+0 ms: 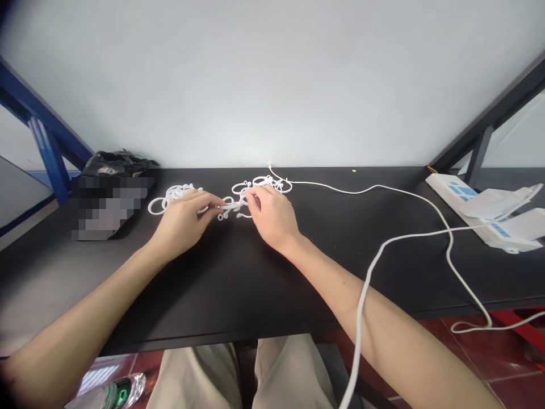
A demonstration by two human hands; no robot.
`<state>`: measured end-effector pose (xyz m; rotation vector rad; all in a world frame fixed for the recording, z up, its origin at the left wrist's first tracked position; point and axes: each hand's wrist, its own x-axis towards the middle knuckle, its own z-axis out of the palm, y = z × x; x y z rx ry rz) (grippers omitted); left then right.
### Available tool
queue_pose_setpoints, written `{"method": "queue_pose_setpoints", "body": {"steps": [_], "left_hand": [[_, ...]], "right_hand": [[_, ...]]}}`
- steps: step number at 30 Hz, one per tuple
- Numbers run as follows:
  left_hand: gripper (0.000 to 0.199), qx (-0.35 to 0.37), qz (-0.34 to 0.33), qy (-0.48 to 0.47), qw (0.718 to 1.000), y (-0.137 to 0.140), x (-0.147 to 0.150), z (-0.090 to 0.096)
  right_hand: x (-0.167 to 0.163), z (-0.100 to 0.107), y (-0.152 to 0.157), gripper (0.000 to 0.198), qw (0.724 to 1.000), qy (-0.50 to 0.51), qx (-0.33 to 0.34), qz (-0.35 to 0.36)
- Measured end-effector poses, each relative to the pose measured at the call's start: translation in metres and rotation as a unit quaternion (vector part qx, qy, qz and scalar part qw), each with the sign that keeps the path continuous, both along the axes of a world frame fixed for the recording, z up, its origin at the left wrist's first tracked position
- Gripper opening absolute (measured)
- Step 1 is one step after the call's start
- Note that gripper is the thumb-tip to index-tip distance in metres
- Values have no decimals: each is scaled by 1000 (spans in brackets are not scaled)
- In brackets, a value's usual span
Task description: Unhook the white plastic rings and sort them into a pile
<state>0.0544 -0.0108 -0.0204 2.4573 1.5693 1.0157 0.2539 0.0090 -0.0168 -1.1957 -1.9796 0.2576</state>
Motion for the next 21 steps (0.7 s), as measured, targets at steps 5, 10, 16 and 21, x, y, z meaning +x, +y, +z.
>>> {"method": "queue_pose_setpoints", "body": {"steps": [5,10,16,21], "left_hand": [[10,-27,-23,1,999,1,-1,-3],[10,-24,-33,3,999,1,-3,-3],[11,-47,-17,-2,999,-2,-2,0],[9,-58,-2,-10,998,-2,-1,0]], "right_hand": [[1,3,3,20,996,57,61,-40],[3,2,3,19,998,44,40,-33],[1,1,0,17,999,37,12,1],[1,1,-1,15,998,50,22,16]]}}
